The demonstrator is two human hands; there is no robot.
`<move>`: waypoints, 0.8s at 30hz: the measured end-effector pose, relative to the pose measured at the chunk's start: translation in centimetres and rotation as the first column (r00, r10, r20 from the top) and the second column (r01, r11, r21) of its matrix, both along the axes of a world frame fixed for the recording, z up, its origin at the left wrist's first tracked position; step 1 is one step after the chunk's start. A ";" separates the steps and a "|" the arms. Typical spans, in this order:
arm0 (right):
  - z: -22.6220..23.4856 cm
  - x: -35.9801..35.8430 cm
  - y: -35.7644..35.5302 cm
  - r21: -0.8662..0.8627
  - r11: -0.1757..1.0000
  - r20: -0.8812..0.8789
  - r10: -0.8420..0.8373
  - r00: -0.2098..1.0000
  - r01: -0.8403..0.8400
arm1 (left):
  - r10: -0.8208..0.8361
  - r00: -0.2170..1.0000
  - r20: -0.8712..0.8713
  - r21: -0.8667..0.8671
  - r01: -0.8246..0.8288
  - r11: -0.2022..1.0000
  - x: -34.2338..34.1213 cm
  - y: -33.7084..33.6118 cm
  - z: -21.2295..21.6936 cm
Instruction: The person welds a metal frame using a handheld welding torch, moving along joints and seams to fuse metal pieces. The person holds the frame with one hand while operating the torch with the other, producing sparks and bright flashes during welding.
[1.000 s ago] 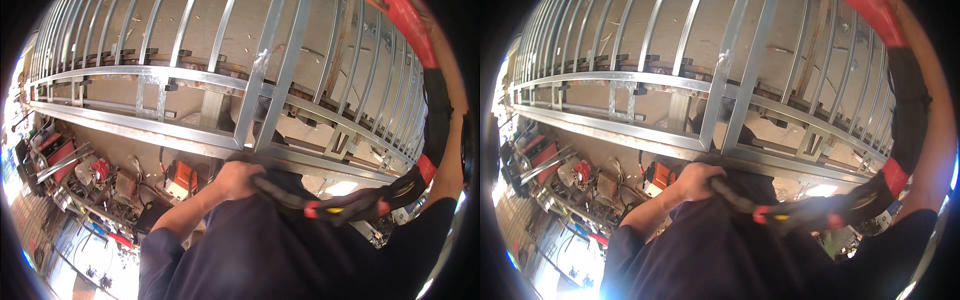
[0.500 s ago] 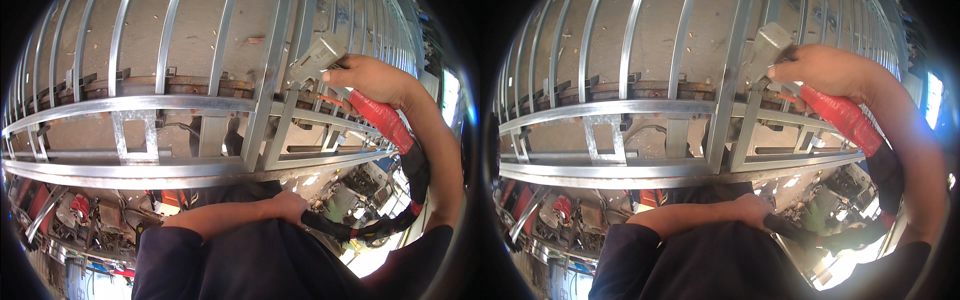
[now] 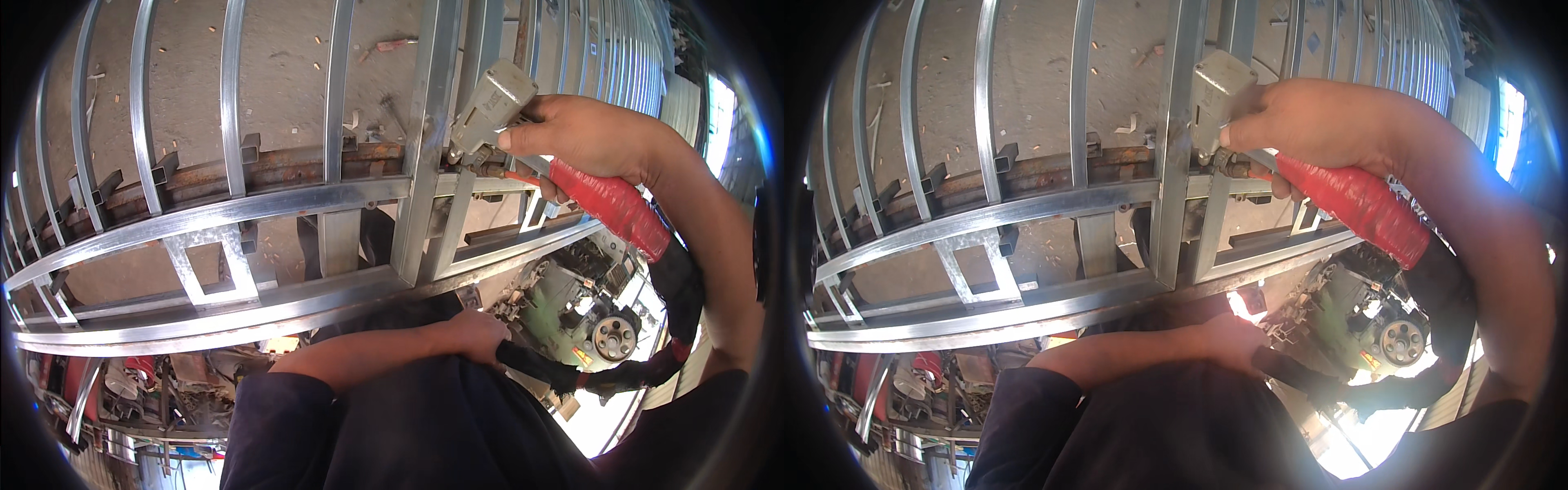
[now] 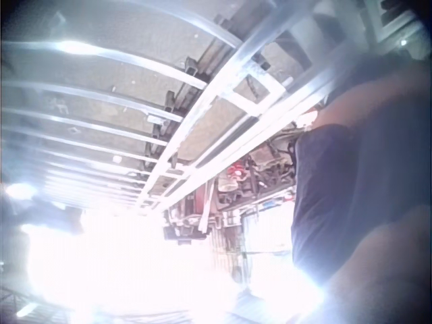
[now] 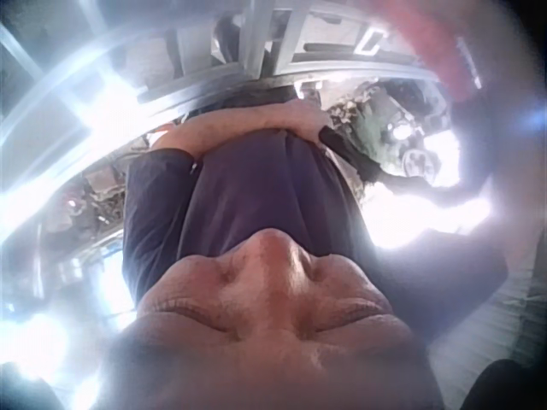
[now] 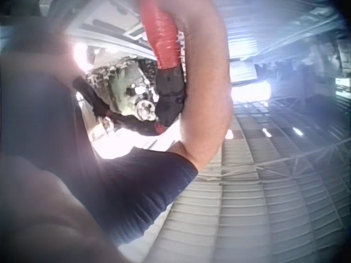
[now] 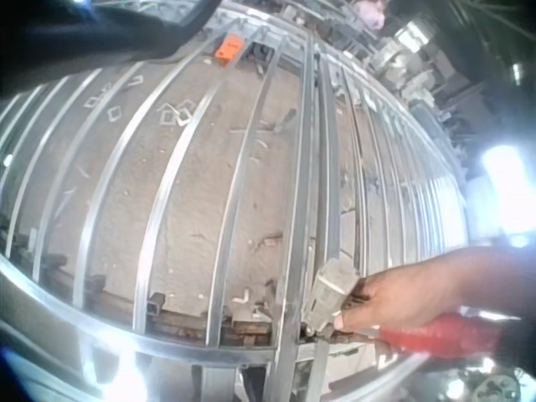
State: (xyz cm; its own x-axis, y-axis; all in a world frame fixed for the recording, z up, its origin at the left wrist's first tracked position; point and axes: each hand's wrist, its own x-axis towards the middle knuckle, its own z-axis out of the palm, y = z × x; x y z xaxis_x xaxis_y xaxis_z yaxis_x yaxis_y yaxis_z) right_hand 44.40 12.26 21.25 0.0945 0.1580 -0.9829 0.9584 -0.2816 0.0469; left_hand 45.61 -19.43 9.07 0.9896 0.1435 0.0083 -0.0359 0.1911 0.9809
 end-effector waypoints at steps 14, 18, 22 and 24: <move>-1.0 -1.2 0.4 -0.056 0.998 0.002 -0.017 1.000 0.017 | -0.109 0.994 0.007 0.003 0.109 0.994 0.1 1.1 -0.6; -1.2 -1.4 0.7 -0.064 0.998 -0.006 0.010 1.000 -0.010 | -0.113 0.993 0.013 0.007 0.113 0.994 -0.2 1.9 -0.5; -1.2 -1.6 0.4 -0.045 0.999 0.022 -0.004 1.000 0.005 | -0.097 0.995 -0.006 0.014 0.097 0.995 -0.5 2.0 -0.4; -1.2 -1.8 0.4 -0.047 0.998 0.053 -0.042 0.998 0.045 | -0.096 0.995 -0.008 0.007 0.096 0.995 -0.4 2.0 -0.5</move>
